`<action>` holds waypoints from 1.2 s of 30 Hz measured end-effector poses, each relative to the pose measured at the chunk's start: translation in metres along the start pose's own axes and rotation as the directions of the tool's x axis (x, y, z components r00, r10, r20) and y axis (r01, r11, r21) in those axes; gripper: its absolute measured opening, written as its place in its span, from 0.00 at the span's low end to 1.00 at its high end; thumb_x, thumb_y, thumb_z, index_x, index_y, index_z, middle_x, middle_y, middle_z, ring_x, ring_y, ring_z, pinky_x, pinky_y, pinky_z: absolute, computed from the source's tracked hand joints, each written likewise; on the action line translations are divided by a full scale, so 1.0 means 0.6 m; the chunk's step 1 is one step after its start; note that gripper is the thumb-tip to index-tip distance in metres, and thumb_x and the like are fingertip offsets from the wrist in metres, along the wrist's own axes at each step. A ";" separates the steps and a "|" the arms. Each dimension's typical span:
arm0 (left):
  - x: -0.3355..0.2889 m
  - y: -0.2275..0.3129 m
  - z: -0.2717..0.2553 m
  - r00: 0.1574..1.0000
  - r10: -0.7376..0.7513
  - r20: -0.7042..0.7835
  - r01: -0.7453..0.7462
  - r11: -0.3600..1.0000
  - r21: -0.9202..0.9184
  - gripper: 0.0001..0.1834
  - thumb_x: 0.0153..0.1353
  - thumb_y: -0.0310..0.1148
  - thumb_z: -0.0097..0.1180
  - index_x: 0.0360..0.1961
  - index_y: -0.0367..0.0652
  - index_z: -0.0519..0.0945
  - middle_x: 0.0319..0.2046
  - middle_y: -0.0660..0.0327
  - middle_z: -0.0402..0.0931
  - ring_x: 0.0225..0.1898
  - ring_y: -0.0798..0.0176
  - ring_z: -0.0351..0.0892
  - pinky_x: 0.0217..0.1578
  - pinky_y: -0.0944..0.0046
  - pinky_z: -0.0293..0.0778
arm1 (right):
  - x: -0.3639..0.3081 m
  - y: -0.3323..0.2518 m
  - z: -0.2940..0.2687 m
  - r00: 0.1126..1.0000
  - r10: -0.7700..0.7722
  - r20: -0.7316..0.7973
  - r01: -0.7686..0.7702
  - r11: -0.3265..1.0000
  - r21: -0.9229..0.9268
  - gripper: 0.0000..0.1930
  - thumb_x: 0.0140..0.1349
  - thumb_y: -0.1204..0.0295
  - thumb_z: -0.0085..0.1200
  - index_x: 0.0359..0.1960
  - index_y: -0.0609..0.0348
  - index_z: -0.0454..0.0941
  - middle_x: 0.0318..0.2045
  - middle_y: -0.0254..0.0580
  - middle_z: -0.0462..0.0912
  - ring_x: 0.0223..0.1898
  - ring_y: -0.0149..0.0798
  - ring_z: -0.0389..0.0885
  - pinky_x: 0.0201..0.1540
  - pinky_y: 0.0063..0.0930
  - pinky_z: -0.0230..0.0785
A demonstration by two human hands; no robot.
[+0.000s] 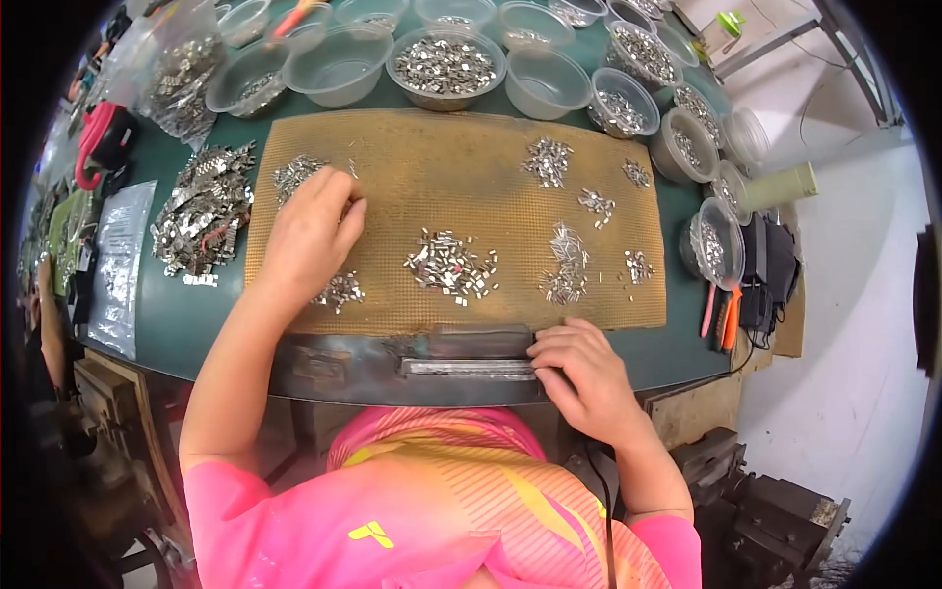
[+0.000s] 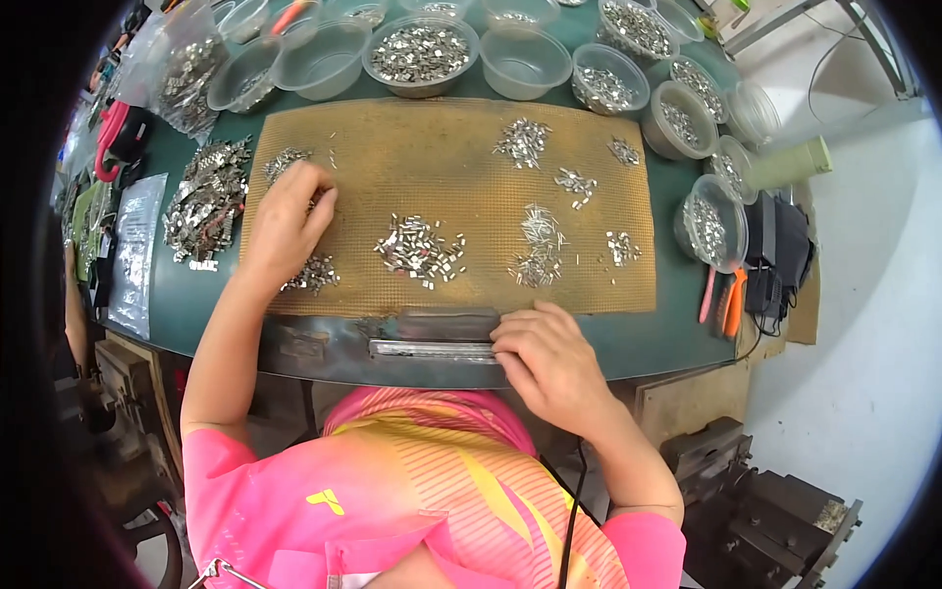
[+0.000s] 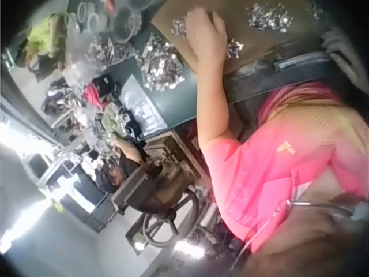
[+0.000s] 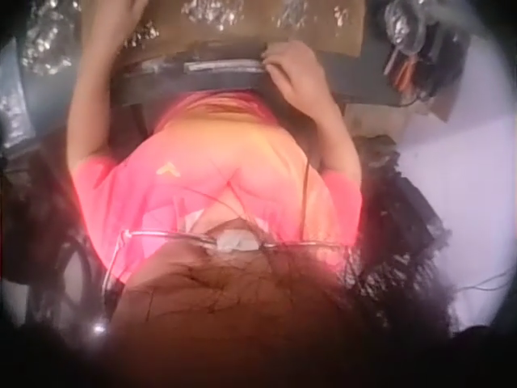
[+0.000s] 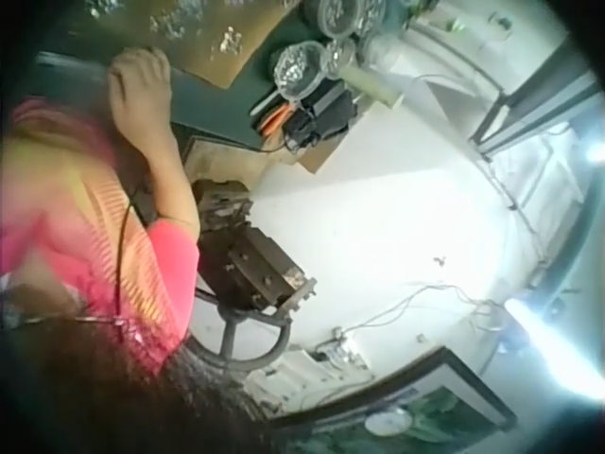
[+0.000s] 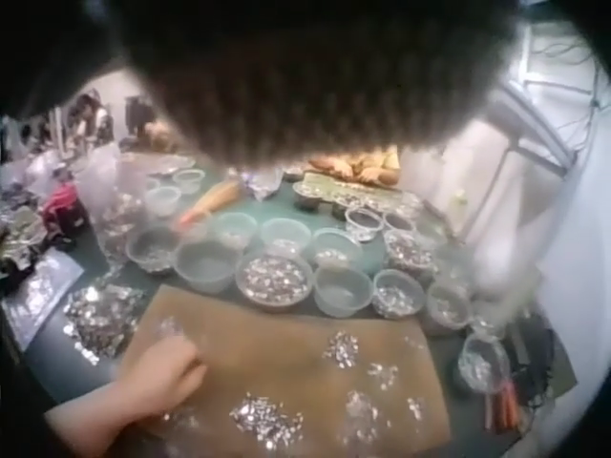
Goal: The person organizes small metal components on a tray, then processes them using a manual press machine.
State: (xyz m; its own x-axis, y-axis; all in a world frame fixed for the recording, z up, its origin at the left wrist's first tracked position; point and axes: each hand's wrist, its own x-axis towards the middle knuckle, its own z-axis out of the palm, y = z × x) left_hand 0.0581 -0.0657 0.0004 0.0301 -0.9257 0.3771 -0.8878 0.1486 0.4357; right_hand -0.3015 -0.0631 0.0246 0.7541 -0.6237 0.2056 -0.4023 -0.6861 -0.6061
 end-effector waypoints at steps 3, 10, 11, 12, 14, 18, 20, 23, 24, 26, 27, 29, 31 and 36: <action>-0.025 0.027 -0.003 0.987 -0.149 0.055 0.158 0.965 -0.208 0.07 0.66 0.26 0.61 0.40 0.38 0.75 0.33 0.52 0.80 0.33 0.51 0.81 0.36 0.56 0.76 | -0.017 0.001 0.018 1.000 0.007 0.000 -0.007 1.000 -0.014 0.09 0.60 0.78 0.63 0.41 0.56 0.79 0.44 0.39 0.85 0.52 0.45 0.82 0.64 0.51 0.68; -0.090 0.060 0.002 0.937 -0.323 0.132 0.349 0.848 -0.398 0.07 0.69 0.27 0.60 0.43 0.38 0.76 0.31 0.58 0.80 0.30 0.64 0.81 0.33 0.63 0.76 | -0.026 -0.001 0.028 0.999 -0.025 -0.023 0.021 0.991 -0.133 0.11 0.59 0.78 0.64 0.42 0.57 0.78 0.43 0.40 0.84 0.49 0.44 0.84 0.65 0.51 0.68; -0.097 0.063 0.002 0.926 -0.344 0.158 0.378 0.815 -0.439 0.06 0.70 0.26 0.60 0.45 0.37 0.77 0.31 0.58 0.80 0.30 0.65 0.81 0.33 0.64 0.76 | -0.025 -0.002 0.028 0.999 -0.043 -0.029 0.038 0.986 -0.164 0.11 0.59 0.78 0.64 0.42 0.57 0.78 0.43 0.40 0.84 0.48 0.43 0.84 0.65 0.51 0.68; -0.100 0.068 0.000 0.927 -0.341 0.158 0.375 0.815 -0.442 0.06 0.70 0.26 0.60 0.45 0.37 0.77 0.31 0.58 0.80 0.30 0.65 0.81 0.33 0.64 0.76 | -0.025 -0.005 0.028 0.999 -0.042 -0.030 0.036 0.985 -0.167 0.11 0.59 0.78 0.64 0.42 0.57 0.78 0.43 0.40 0.84 0.48 0.43 0.84 0.65 0.51 0.68; -0.102 0.081 -0.007 0.918 -0.345 0.193 0.395 0.781 -0.484 0.07 0.70 0.23 0.59 0.47 0.37 0.80 0.32 0.60 0.81 0.30 0.67 0.82 0.32 0.66 0.77 | -0.026 -0.014 0.027 0.994 -0.097 -0.041 0.082 0.957 -0.279 0.10 0.58 0.78 0.64 0.41 0.58 0.80 0.44 0.41 0.85 0.47 0.43 0.86 0.64 0.50 0.70; -0.119 0.083 -0.004 0.931 -0.310 0.191 0.364 0.771 -0.522 0.07 0.68 0.23 0.61 0.46 0.38 0.84 0.31 0.60 0.82 0.32 0.65 0.86 0.33 0.67 0.78 | -0.030 -0.023 0.025 0.991 -0.115 -0.068 0.088 0.943 -0.322 0.09 0.57 0.80 0.65 0.40 0.58 0.85 0.45 0.40 0.89 0.45 0.41 0.88 0.59 0.43 0.75; -0.126 0.078 0.000 0.953 -0.249 0.172 0.303 0.813 -0.497 0.08 0.67 0.23 0.62 0.47 0.38 0.84 0.30 0.59 0.82 0.32 0.63 0.86 0.33 0.66 0.78 | -0.027 -0.011 0.018 0.993 -0.096 -0.065 0.077 0.967 -0.243 0.09 0.58 0.79 0.65 0.40 0.57 0.85 0.46 0.40 0.89 0.44 0.42 0.88 0.58 0.42 0.76; -0.131 0.088 0.006 0.966 -0.200 0.165 0.254 0.855 -0.452 0.10 0.64 0.25 0.65 0.46 0.41 0.85 0.30 0.56 0.84 0.32 0.59 0.87 0.35 0.62 0.79 | -0.023 0.004 0.000 0.996 -0.028 -0.082 0.013 0.982 -0.187 0.09 0.59 0.79 0.65 0.42 0.57 0.85 0.46 0.41 0.89 0.42 0.44 0.88 0.52 0.41 0.78; -0.132 0.097 0.006 0.955 -0.235 0.182 0.294 0.840 -0.457 0.09 0.64 0.25 0.65 0.45 0.41 0.85 0.31 0.56 0.85 0.33 0.59 0.87 0.35 0.62 0.79 | -0.020 0.010 -0.006 0.994 0.011 -0.108 -0.034 0.976 -0.214 0.09 0.60 0.78 0.65 0.43 0.57 0.85 0.45 0.42 0.88 0.41 0.46 0.88 0.48 0.40 0.79; -0.132 0.105 0.006 0.945 -0.258 0.204 0.325 0.826 -0.461 0.06 0.63 0.26 0.66 0.42 0.42 0.85 0.33 0.56 0.86 0.34 0.57 0.88 0.36 0.61 0.79 | -0.014 0.031 -0.007 0.977 0.049 -0.208 -0.103 0.961 -0.256 0.10 0.61 0.78 0.65 0.44 0.57 0.85 0.43 0.42 0.88 0.40 0.46 0.87 0.45 0.39 0.79; -0.132 0.107 0.006 0.946 -0.252 0.204 0.320 0.825 -0.466 0.06 0.63 0.26 0.66 0.42 0.42 0.85 0.33 0.56 0.86 0.34 0.57 0.88 0.36 0.61 0.79 | -0.012 0.044 -0.005 0.949 0.085 -0.305 -0.175 0.943 -0.284 0.11 0.61 0.78 0.65 0.45 0.58 0.85 0.42 0.43 0.88 0.39 0.47 0.87 0.42 0.38 0.79; -0.131 0.108 0.009 0.983 -0.105 0.149 0.156 0.908 -0.390 0.07 0.60 0.25 0.68 0.40 0.42 0.85 0.33 0.57 0.85 0.35 0.55 0.87 0.35 0.60 0.79 | -0.007 0.068 -0.007 0.942 0.074 -0.328 -0.192 0.920 -0.342 0.12 0.63 0.78 0.64 0.48 0.57 0.85 0.39 0.42 0.87 0.38 0.47 0.87 0.39 0.35 0.79; -0.125 0.110 0.010 0.995 -0.038 0.095 0.072 0.920 -0.384 0.08 0.59 0.24 0.68 0.39 0.42 0.85 0.33 0.56 0.85 0.34 0.54 0.85 0.35 0.59 0.78 | 0.000 0.078 -0.008 0.914 0.170 -0.368 -0.292 0.905 -0.308 0.13 0.63 0.78 0.64 0.49 0.55 0.84 0.38 0.41 0.86 0.37 0.45 0.87 0.39 0.35 0.78; -0.130 0.122 0.014 0.999 0.006 0.052 0.015 0.926 -0.378 0.08 0.56 0.21 0.69 0.37 0.40 0.85 0.33 0.56 0.82 0.34 0.52 0.83 0.34 0.57 0.77 | 0.011 0.101 0.008 0.929 0.081 -0.361 -0.225 0.898 -0.377 0.11 0.62 0.75 0.66 0.46 0.52 0.86 0.35 0.37 0.84 0.33 0.42 0.85 0.34 0.33 0.77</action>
State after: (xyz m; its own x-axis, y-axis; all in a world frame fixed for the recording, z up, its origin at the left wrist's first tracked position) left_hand -0.0131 0.0143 -0.0037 0.0011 -0.9418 0.3363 -0.6481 0.2554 0.7174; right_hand -0.3183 -0.1071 -0.0146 0.4805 -0.7699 0.4199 -0.7267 -0.6176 -0.3009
